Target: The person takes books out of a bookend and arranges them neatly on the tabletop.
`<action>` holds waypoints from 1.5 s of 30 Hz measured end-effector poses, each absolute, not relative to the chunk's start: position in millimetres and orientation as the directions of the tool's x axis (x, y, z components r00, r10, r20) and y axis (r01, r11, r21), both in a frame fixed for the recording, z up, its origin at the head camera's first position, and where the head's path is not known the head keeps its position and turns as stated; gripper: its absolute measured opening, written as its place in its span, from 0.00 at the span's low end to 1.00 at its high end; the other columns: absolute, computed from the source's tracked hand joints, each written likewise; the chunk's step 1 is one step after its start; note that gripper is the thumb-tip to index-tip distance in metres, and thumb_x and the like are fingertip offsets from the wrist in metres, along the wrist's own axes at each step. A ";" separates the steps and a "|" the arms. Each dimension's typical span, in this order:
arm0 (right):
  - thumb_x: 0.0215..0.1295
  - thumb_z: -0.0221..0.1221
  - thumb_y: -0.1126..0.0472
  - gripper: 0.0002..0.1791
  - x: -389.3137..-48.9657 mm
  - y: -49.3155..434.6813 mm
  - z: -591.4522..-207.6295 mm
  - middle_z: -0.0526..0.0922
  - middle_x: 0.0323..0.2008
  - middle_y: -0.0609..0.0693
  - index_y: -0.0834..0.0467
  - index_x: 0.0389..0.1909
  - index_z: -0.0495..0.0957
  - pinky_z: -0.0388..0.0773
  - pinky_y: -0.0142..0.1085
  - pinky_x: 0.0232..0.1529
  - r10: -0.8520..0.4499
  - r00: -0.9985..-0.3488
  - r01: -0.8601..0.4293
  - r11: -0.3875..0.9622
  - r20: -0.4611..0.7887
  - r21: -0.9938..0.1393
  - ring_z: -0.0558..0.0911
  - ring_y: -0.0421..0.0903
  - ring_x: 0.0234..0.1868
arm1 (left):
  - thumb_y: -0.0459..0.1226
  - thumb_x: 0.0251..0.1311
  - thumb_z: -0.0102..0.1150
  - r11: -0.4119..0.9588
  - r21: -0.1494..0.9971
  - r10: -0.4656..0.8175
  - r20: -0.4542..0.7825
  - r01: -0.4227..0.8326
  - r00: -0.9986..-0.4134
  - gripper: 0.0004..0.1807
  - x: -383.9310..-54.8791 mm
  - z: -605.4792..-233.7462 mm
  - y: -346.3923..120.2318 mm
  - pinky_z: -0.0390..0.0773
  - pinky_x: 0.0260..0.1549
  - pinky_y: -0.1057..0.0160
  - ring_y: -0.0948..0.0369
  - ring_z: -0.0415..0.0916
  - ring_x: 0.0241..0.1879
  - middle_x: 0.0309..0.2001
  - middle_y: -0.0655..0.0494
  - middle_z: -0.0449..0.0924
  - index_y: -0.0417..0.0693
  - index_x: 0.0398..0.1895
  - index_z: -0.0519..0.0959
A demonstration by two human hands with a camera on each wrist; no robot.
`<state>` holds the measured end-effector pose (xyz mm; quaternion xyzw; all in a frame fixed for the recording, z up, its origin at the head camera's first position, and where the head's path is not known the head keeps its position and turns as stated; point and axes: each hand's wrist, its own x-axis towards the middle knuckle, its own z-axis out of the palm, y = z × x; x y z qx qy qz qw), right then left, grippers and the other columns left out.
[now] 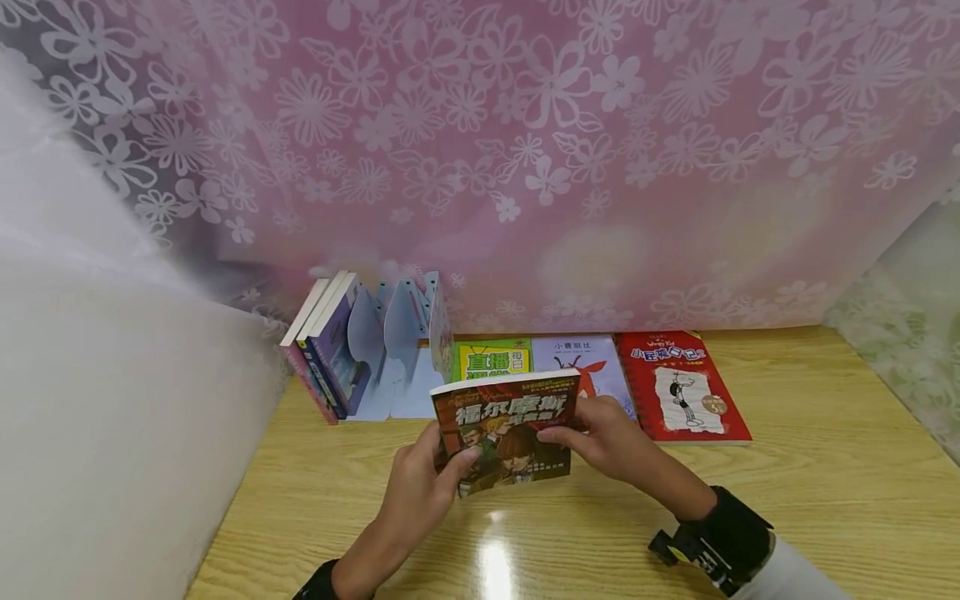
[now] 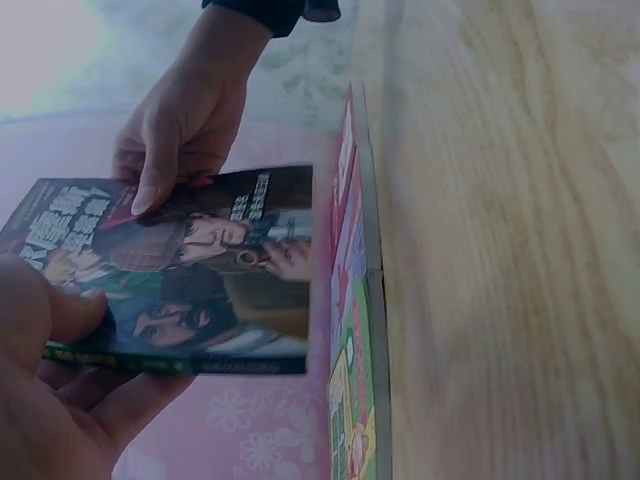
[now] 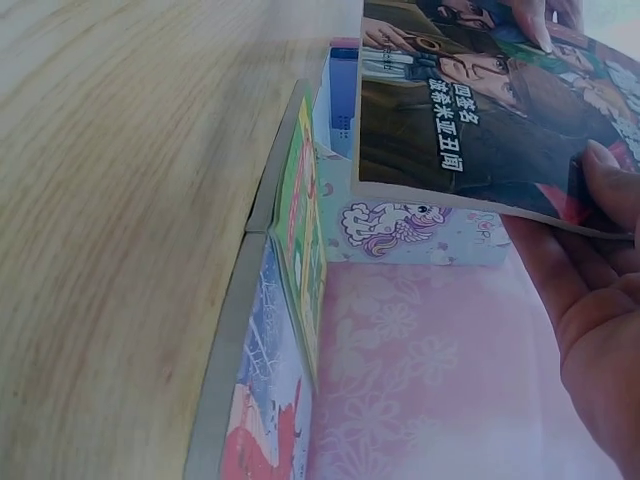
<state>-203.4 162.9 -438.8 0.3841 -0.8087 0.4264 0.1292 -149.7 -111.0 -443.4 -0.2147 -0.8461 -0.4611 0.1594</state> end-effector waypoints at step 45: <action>0.59 0.70 0.73 0.16 -175.9 227.6 -425.8 0.89 0.31 0.51 0.59 0.48 0.83 0.66 0.23 0.22 -0.227 -0.774 -0.585 0.615 0.592 -0.529 0.71 0.26 0.21 | 0.32 0.62 0.72 0.547 0.677 0.091 0.536 0.492 -0.839 0.30 -181.2 -441.1 -129.3 0.86 0.55 0.52 0.50 0.83 0.60 0.62 0.43 0.83 0.38 0.67 0.75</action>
